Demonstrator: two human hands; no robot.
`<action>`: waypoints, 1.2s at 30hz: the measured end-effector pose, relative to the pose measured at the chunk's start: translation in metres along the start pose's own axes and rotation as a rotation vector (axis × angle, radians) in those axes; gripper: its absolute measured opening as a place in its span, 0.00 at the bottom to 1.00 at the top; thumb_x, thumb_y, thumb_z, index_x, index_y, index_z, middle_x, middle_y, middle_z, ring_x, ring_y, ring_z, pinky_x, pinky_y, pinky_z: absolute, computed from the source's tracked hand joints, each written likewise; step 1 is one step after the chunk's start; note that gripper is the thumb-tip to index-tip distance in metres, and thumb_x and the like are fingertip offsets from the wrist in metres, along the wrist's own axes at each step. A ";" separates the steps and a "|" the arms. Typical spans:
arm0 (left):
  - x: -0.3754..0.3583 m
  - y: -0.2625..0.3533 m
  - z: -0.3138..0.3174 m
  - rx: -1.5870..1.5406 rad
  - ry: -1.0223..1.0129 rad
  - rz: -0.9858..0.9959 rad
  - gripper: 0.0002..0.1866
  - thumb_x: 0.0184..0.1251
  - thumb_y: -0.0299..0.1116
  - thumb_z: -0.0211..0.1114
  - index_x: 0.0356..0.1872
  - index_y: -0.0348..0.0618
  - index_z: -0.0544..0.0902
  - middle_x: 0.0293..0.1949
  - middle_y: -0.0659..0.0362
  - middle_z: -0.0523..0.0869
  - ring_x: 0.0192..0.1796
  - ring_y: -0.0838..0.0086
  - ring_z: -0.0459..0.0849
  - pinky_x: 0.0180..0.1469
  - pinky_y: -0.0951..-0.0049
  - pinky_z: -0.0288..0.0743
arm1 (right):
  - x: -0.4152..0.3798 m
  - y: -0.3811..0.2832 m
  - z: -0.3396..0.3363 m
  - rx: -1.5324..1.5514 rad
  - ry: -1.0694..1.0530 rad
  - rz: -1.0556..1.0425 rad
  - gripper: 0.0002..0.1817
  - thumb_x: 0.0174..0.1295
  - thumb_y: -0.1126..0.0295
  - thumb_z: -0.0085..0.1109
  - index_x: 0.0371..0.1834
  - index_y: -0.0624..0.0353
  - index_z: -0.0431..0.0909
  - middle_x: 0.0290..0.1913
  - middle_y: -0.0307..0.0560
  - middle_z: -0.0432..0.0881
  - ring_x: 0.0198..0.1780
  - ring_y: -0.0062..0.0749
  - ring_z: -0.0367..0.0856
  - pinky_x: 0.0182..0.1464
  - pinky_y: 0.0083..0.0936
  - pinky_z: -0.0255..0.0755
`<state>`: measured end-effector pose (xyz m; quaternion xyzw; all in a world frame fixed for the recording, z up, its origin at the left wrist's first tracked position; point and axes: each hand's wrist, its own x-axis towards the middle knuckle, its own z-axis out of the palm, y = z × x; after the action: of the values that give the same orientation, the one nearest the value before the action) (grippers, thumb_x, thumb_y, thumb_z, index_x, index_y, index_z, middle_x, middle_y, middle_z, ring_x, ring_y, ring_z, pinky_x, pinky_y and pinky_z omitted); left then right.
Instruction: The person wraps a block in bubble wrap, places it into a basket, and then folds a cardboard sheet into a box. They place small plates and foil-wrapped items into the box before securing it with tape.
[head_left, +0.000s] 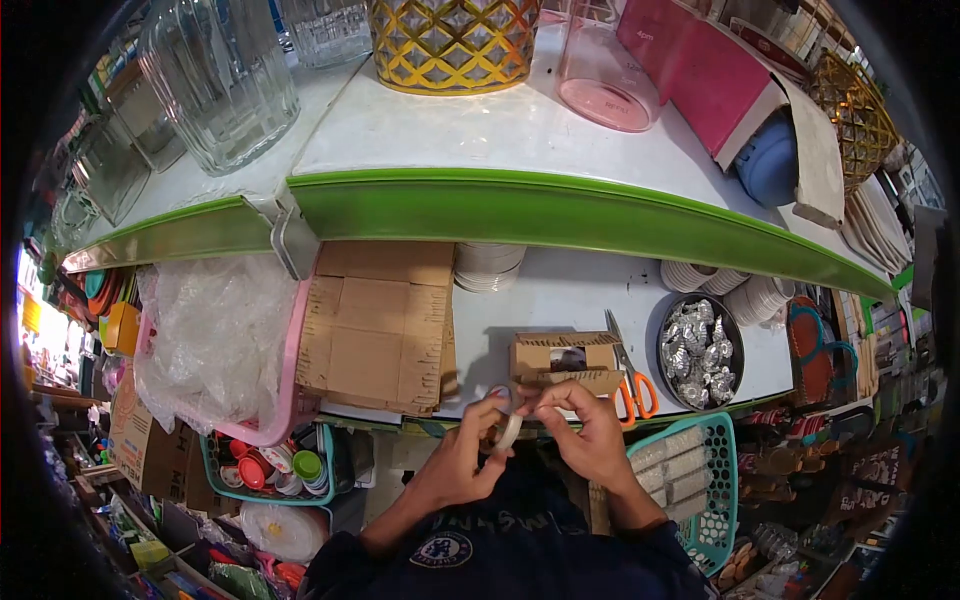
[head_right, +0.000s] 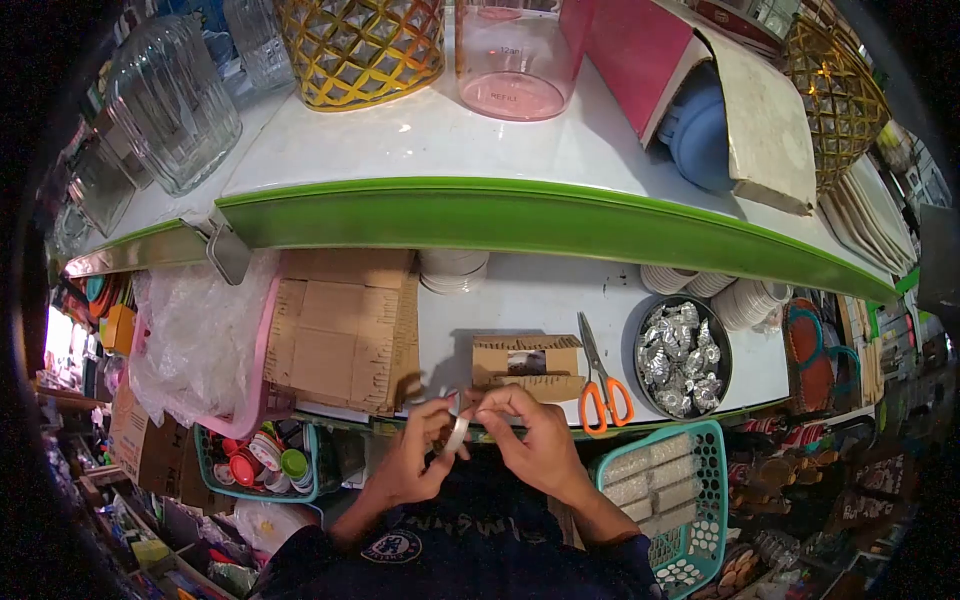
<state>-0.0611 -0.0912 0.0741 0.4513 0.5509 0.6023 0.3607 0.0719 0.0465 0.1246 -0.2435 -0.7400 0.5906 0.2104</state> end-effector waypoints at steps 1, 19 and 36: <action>0.001 0.001 -0.004 0.005 -0.098 0.009 0.37 0.67 0.19 0.57 0.72 0.36 0.48 0.45 0.48 0.79 0.39 0.70 0.83 0.42 0.70 0.76 | 0.000 -0.004 0.001 0.000 -0.003 0.000 0.02 0.70 0.77 0.56 0.40 0.64 0.75 0.41 0.49 0.87 0.52 0.31 0.84 0.58 0.29 0.75; 0.006 0.020 0.004 0.071 0.000 -0.091 0.29 0.75 0.31 0.57 0.72 0.36 0.58 0.52 0.43 0.81 0.55 0.61 0.82 0.56 0.66 0.74 | -0.001 0.002 -0.001 0.049 -0.179 0.024 0.08 0.67 0.71 0.63 0.42 0.64 0.82 0.43 0.45 0.88 0.47 0.23 0.84 0.53 0.23 0.74; -0.002 0.002 0.013 0.138 -0.002 -0.028 0.29 0.76 0.35 0.58 0.72 0.36 0.59 0.35 0.52 0.76 0.36 0.68 0.75 0.42 0.68 0.71 | -0.018 -0.001 -0.006 0.066 -0.217 0.124 0.06 0.66 0.74 0.63 0.43 0.61 0.83 0.49 0.45 0.87 0.61 0.32 0.79 0.64 0.32 0.69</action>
<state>-0.0479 -0.0885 0.0757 0.4679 0.5970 0.5575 0.3375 0.0901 0.0398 0.1261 -0.2163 -0.7222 0.6494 0.1000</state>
